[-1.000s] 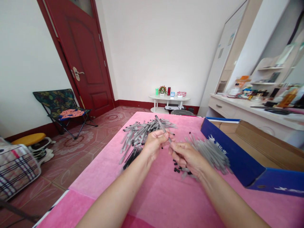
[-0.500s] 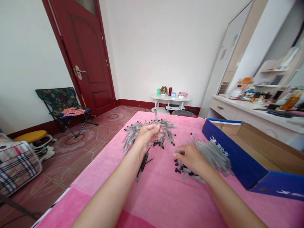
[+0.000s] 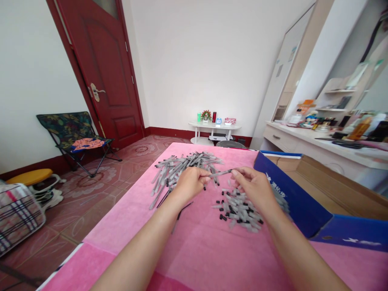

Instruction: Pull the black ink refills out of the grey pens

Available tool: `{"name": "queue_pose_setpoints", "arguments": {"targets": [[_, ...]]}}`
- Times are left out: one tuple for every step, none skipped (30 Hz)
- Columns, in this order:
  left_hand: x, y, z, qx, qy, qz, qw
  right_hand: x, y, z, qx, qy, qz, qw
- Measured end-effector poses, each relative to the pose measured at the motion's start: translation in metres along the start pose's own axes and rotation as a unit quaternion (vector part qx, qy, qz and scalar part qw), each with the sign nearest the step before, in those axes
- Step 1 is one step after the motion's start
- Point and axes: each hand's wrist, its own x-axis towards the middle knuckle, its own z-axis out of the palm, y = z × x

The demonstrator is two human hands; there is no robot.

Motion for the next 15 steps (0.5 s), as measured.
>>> {"name": "queue_pose_setpoints", "arguments": {"targets": [[0.0, 0.001, 0.0, 0.012, 0.004, 0.005, 1.0, 0.0, 0.0, 0.0, -0.002, -0.001, 0.0, 1.0], [0.0, 0.003, 0.0, 0.027, 0.01, 0.011, 1.0, -0.001, -0.001, 0.0, -0.003, -0.001, -0.002, 1.0], [0.0, 0.004, 0.0, 0.048, 0.02, 0.019, 0.998, -0.001, -0.002, 0.0, -0.004, -0.003, -0.006, 1.0], [0.0, 0.006, 0.0, 0.072, 0.032, 0.03, 0.996, -0.002, -0.003, 0.001, -0.003, -0.005, -0.009, 1.0], [0.0, 0.008, 0.0, 0.099, 0.045, 0.042, 0.993, -0.003, -0.005, 0.002, 0.003, -0.008, -0.01, 1.0], [0.0, 0.01, -0.001, 0.128, 0.055, 0.057, 0.989, -0.004, -0.006, 0.003, 0.015, -0.014, -0.006, 1.0], [0.001, 0.012, -0.001, 0.155, 0.063, 0.072, 0.983, -0.005, -0.008, 0.004, 0.032, -0.021, 0.004, 0.999], [0.001, 0.014, -0.002, 0.178, 0.068, 0.088, 0.978, -0.006, -0.009, 0.006, 0.054, -0.031, 0.019, 0.998], [0.001, 0.016, -0.002, 0.197, 0.069, 0.102, 0.973, -0.007, -0.01, 0.007, 0.08, -0.041, 0.038, 0.995], [0.001, 0.017, -0.003, 0.213, 0.069, 0.115, 0.968, -0.008, -0.01, 0.008, 0.108, -0.052, 0.058, 0.991], [0.001, 0.018, -0.003, 0.226, 0.069, 0.127, 0.963, -0.008, -0.01, 0.009, 0.133, -0.064, 0.075, 0.986], [0.001, 0.018, -0.003, 0.237, 0.07, 0.136, 0.959, -0.009, -0.009, 0.01, 0.153, -0.073, 0.089, 0.981], [0.001, 0.017, -0.003, 0.246, 0.071, 0.142, 0.956, -0.009, -0.007, 0.01, 0.168, -0.08, 0.101, 0.977], [0.001, 0.017, -0.002, 0.254, 0.07, 0.147, 0.953, -0.009, -0.006, 0.011, 0.176, -0.084, 0.108, 0.975], [0.001, 0.016, -0.001, 0.259, 0.068, 0.15, 0.952, -0.008, -0.004, 0.011, 0.177, -0.085, 0.112, 0.974]]}}
